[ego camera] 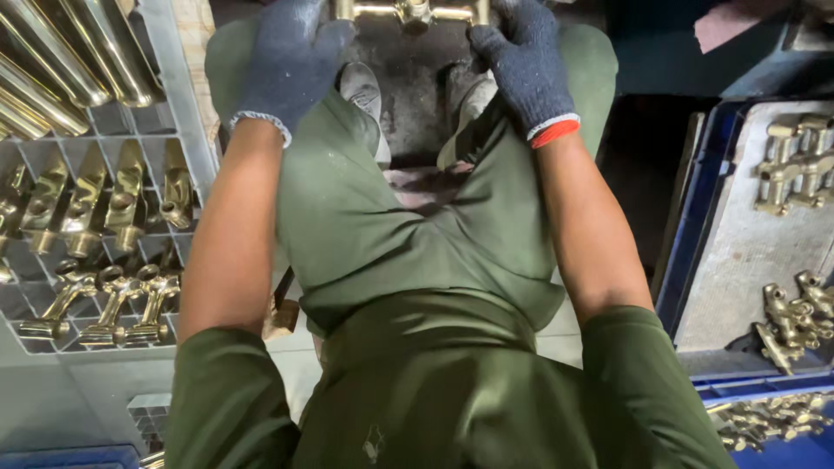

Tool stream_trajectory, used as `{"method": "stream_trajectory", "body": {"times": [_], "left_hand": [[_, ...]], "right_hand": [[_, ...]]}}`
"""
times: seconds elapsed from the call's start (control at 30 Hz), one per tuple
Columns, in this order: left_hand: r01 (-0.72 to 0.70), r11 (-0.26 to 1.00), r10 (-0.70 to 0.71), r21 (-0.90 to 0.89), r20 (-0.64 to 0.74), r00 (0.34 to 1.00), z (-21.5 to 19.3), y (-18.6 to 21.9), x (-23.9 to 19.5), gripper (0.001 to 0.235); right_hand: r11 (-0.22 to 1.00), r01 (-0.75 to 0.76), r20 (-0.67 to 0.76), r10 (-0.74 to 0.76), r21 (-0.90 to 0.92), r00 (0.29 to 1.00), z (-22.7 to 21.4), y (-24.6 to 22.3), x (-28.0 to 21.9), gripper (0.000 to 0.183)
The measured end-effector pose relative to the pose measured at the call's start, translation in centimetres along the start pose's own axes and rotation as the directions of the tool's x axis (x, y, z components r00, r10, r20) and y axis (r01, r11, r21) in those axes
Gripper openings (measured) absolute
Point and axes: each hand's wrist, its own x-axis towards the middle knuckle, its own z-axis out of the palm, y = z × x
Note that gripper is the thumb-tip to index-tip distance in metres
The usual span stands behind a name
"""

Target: The person handles a brass metal fitting, rotating it to view different sides and checking its threaded ports while wearing gloves.

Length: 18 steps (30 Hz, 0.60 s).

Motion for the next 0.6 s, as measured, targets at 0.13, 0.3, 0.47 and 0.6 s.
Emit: {"method": "stream_trajectory", "body": {"times": [0.13,0.3,0.47,0.6], "left_hand": [[0.515,0.857,-0.496,-0.017,0.247,0.833,-1.7,-0.4,1.7,0.035],[0.390,0.775,-0.315,-0.497,0.231,0.921,-3.1,-0.1,-0.6,0.031],[-0.060,0.962,0.065,-0.266,0.009,0.998,-1.6,3.3,-4.7,0.048],[0.077,0.901,-0.050,-0.427,0.074,0.996,2.9,6.7,-3.0,0.054]], "right_hand": [[0.994,0.098,0.023,-0.097,-0.053,0.995,0.5,-0.7,1.5,0.020],[0.744,0.491,0.180,-0.463,-0.454,0.868,-0.2,-4.0,0.3,0.013],[0.988,0.140,0.094,-0.134,-0.058,0.986,-3.0,-4.6,-7.0,0.036],[0.946,0.116,-0.084,-0.094,0.302,0.992,-5.2,-3.2,-7.6,0.047]]}}
